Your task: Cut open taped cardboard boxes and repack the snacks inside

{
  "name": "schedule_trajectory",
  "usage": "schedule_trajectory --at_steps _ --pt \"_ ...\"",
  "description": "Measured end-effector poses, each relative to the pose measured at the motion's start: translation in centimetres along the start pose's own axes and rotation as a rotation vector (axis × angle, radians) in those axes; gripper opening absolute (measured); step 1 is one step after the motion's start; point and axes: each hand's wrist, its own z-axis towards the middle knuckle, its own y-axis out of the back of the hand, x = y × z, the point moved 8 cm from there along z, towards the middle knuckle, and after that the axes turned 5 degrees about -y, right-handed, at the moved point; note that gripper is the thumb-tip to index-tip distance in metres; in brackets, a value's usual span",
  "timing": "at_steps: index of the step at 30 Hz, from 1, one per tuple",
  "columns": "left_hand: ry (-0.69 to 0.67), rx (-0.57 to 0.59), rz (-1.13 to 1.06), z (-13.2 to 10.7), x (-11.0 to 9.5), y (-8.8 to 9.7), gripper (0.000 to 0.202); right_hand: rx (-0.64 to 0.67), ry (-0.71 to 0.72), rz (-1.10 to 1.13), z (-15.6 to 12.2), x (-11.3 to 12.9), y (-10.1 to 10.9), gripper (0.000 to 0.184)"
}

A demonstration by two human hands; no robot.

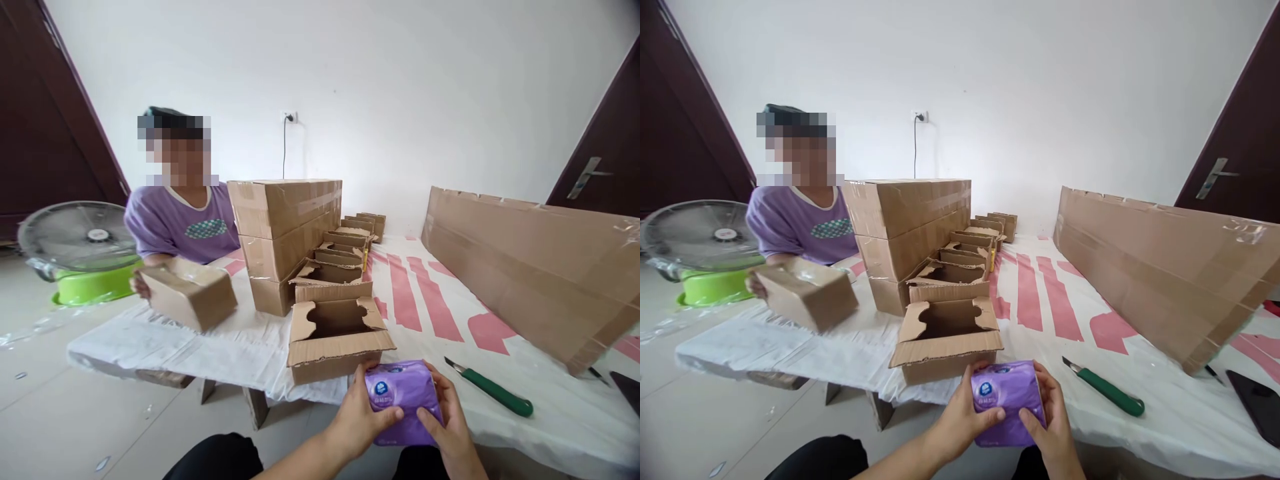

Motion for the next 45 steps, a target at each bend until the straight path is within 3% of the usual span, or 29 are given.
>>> schedule_trajectory --at_steps 9,13,15,19,23,29,45 --pt "0.041 -0.173 0.336 -0.5 -1.5 5.2 0.061 0.065 0.115 -0.104 2.6 -1.5 -4.8 0.049" --pt "0.075 -0.181 0.546 -0.1 -1.6 7.3 0.06 0.029 0.139 -0.31 4.0 -3.1 -6.0 0.076" --pt "0.105 -0.153 0.66 0.1 -1.4 7.8 0.057 0.106 0.126 -0.342 4.5 -3.9 -7.2 0.091" --pt "0.117 -0.072 0.852 0.3 -2.1 8.3 0.062 0.314 0.161 -0.401 4.2 -4.2 -9.4 0.085" --pt "0.2 0.049 0.938 0.2 -2.5 9.4 0.072 0.247 0.206 -0.571 3.7 -4.3 -8.8 0.095" --pt "0.379 0.16 0.995 -0.1 -2.2 11.6 0.068 0.251 0.25 -0.714 3.3 -4.8 -8.8 0.102" --pt "0.323 0.226 0.992 0.2 -1.7 11.6 0.078 0.261 0.255 -0.783 2.9 -4.9 -9.0 0.096"
